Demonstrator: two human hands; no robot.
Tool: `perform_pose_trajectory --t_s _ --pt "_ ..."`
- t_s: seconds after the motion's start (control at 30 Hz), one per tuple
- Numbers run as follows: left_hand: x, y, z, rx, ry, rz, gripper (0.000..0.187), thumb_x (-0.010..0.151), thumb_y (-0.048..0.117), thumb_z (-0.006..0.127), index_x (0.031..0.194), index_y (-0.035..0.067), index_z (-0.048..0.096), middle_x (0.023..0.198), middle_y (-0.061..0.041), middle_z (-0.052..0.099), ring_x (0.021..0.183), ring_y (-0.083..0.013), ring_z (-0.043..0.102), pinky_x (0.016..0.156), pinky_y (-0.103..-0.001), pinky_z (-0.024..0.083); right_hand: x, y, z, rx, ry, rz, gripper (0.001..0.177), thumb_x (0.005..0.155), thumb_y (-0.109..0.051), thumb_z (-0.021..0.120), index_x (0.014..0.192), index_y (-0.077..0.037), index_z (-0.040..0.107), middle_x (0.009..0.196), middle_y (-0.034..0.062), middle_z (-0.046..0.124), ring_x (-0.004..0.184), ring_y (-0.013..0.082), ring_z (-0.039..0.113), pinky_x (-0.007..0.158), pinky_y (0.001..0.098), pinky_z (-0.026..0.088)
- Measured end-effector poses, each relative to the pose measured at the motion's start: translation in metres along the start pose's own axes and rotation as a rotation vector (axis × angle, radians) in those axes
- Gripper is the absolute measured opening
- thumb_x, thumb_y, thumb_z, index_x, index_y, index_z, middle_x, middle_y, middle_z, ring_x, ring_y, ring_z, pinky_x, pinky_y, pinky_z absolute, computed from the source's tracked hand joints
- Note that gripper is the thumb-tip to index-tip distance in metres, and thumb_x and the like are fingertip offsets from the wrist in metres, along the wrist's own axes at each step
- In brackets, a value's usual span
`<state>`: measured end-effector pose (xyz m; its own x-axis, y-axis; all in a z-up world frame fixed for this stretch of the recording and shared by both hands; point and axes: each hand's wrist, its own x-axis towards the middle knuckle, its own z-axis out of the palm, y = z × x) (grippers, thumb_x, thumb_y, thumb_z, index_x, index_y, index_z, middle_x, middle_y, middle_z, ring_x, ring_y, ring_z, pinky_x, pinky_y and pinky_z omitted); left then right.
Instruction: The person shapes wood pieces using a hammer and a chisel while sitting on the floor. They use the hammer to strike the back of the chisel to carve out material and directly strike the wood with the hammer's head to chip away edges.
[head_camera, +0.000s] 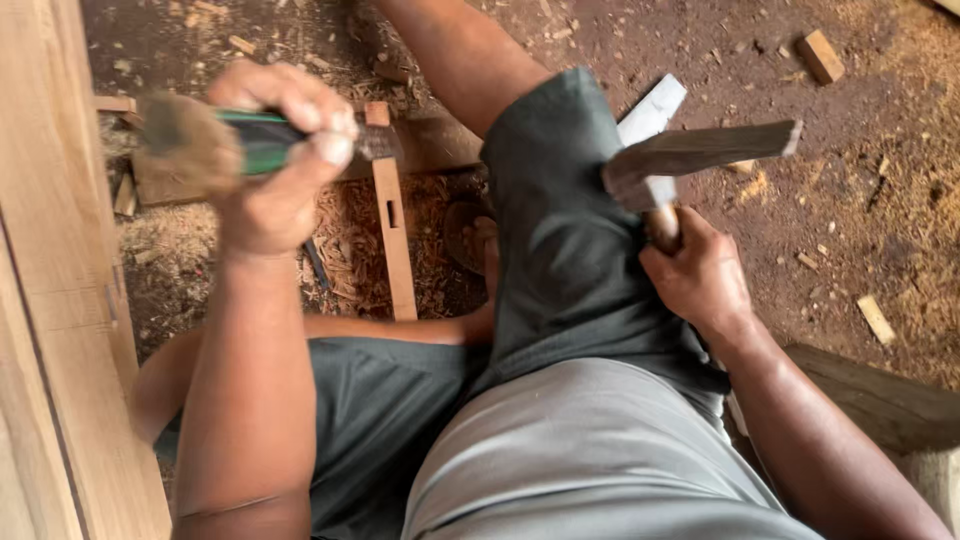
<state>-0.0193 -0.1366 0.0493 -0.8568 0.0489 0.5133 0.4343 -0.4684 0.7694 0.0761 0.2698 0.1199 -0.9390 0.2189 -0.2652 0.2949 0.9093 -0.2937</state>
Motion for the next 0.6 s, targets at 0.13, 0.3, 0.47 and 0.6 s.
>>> perform_pose_trajectory --t_s 0.13,0.3,0.47,0.6 --pt "-0.018 -0.02 0.051 0.445 0.064 0.113 0.02 0.09 -0.001 0.073 0.092 0.01 0.056 0.083 -0.001 0.059 0.071 -0.0135 0.056 0.06 -0.027 0.049 0.011 0.005 0.003 0.09 -0.006 0.003 0.038 0.081 -0.02 0.069 0.114 -0.001 0.068 0.094 0.0213 0.073 0.087 0.0299 0.072 0.079 0.0439 0.055" --pt "-0.064 -0.049 0.118 0.758 -0.227 0.243 0.021 0.085 0.02 0.08 0.084 0.011 0.06 0.074 -0.006 0.066 0.066 -0.0245 0.067 0.063 -0.042 0.052 0.021 -0.005 0.006 0.034 -0.028 -0.018 0.041 0.08 -0.02 0.07 0.115 0.001 0.067 0.09 0.0211 0.072 0.084 0.0298 0.072 0.077 0.0436 0.055" --pt "-0.078 -0.076 0.129 0.855 -0.298 0.16 0.022 0.089 0.023 0.076 0.079 0.011 0.059 0.066 -0.005 0.06 0.062 -0.024 0.065 0.062 -0.041 0.05 0.017 -0.01 0.004 0.034 -0.051 0.068 0.036 0.083 -0.017 0.068 0.113 0.002 0.067 0.082 0.0181 0.072 0.072 0.0257 0.071 0.068 0.0412 0.057" --pt "-0.081 -0.083 0.122 0.888 -0.245 0.146 0.019 0.085 0.022 0.075 0.081 0.011 0.06 0.068 -0.005 0.062 0.065 -0.0248 0.067 0.065 -0.04 0.051 0.02 -0.014 0.003 0.062 -0.063 0.112 0.037 0.081 -0.015 0.066 0.116 0.0 0.066 0.078 0.0149 0.072 0.065 0.0219 0.068 0.062 0.0391 0.057"
